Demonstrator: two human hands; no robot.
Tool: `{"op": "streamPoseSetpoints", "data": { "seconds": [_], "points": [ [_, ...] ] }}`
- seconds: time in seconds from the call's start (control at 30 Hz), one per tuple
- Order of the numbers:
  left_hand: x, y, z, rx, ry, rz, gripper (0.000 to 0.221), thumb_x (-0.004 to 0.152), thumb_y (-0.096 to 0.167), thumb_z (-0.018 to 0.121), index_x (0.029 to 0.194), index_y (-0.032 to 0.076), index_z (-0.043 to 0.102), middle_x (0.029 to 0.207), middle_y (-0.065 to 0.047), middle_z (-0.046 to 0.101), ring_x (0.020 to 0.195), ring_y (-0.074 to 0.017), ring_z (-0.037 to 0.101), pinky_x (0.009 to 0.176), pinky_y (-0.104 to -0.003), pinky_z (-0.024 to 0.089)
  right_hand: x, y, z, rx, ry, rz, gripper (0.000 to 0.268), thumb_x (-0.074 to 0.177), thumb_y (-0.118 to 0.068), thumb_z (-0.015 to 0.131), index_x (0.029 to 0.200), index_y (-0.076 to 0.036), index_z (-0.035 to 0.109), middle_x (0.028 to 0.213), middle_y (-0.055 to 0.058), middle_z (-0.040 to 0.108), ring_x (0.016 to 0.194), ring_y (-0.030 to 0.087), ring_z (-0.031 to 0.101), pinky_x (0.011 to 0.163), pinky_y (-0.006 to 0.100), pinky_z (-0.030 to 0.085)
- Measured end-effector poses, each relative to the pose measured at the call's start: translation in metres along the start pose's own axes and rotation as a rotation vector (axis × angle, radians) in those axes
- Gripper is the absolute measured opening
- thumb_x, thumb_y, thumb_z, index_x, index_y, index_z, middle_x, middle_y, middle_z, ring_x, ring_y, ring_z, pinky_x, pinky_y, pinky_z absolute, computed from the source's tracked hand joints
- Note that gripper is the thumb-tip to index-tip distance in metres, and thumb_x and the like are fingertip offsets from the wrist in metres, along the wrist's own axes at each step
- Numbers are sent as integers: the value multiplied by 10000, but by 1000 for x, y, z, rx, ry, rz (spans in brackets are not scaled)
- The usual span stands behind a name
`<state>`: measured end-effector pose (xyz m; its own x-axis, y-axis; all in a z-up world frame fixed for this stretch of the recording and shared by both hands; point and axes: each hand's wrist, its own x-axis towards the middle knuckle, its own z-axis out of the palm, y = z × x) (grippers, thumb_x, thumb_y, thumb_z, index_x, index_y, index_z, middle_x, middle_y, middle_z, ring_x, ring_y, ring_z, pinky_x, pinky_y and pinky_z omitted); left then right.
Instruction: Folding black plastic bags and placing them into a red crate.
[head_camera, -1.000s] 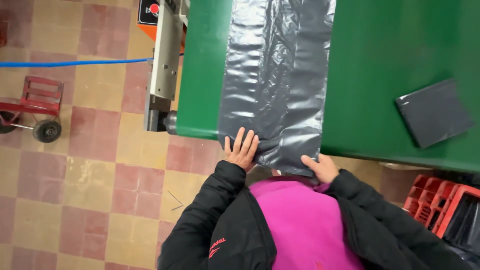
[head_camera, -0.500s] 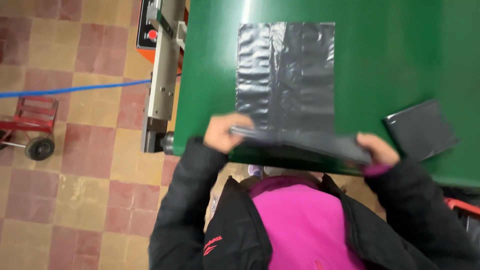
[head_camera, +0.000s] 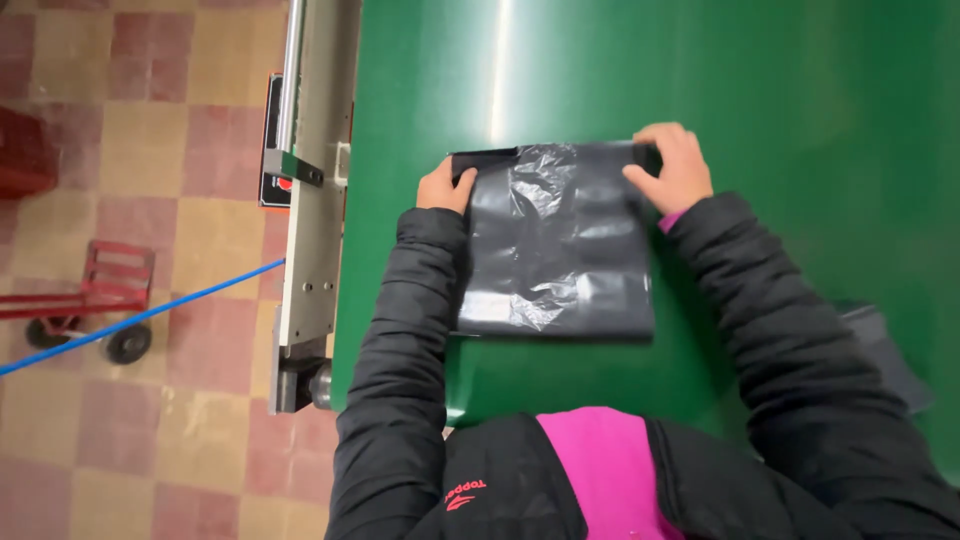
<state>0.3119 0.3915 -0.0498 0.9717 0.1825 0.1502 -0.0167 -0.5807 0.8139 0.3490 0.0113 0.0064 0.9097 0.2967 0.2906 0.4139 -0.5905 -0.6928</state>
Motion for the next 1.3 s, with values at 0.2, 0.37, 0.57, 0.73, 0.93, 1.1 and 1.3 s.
{"op": "streamPoseSetpoints", "data": {
  "seconds": [0.2, 0.37, 0.57, 0.73, 0.93, 1.1, 1.3],
  "points": [
    [-19, 51, -6, 362, 82, 48, 461, 890, 300, 761, 1255, 47, 638, 1211, -190, 700, 1048, -387, 668, 884, -431, 539, 51, 0, 28, -360, -244, 9, 499, 721, -312, 844, 1094, -36, 660, 1092, 185, 633, 1030, 390, 587, 862, 477, 465],
    [-66, 105, -1, 458, -78, 347, 543, 893, 346, 781, 1331, 107, 568, 1272, -91, 642, 1125, -337, 603, 899, -440, 514, 59, 5, 44, -554, -487, 34, 215, 764, -236, 740, 940, -117, 707, 950, 106, 700, 973, 351, 622, 803, 467, 449],
    [-110, 6, 42, -1124, -440, -475, 882, 946, 687, 514, 1516, 18, 437, 1422, -180, 592, 1229, -317, 615, 959, -397, 503, -13, -100, 5, -313, -89, -212, 70, 909, -137, 695, 969, -111, 672, 1006, 70, 648, 1004, 312, 585, 870, 438, 421],
    [-136, -29, -21, -1471, -236, -960, 1105, 826, 887, 232, 1471, 10, 420, 1450, -202, 507, 1233, -359, 571, 1020, -484, 454, -117, -157, -16, -289, 1, -268, 141, 799, -86, 766, 908, -142, 695, 954, 32, 623, 958, 296, 546, 834, 435, 388],
    [-181, -57, -39, -1047, -181, -396, 833, 972, 610, 614, 1499, -18, 464, 1492, -208, 519, 1362, -336, 499, 1147, -422, 415, -186, -153, 11, -311, 52, -290, 212, 742, -47, 781, 915, -143, 703, 984, 0, 648, 987, 260, 572, 835, 416, 417],
    [-214, 86, -107, 106, -21, 331, 693, 771, 274, 830, 1329, -15, 539, 1326, -203, 573, 1209, -353, 548, 1030, -432, 464, -202, -151, 18, -382, 64, -315, 215, 735, -57, 746, 925, -144, 698, 1024, -6, 652, 1023, 253, 585, 866, 407, 443],
    [-225, 74, -99, 685, -222, 769, 343, 798, 271, 843, 1062, 126, 679, 1008, -32, 628, 1001, -262, 606, 729, -427, 479, -205, -185, 22, -572, -128, -194, 151, 824, -82, 676, 975, -91, 688, 1069, 66, 657, 1094, 287, 591, 929, 425, 482]
  ]
}}
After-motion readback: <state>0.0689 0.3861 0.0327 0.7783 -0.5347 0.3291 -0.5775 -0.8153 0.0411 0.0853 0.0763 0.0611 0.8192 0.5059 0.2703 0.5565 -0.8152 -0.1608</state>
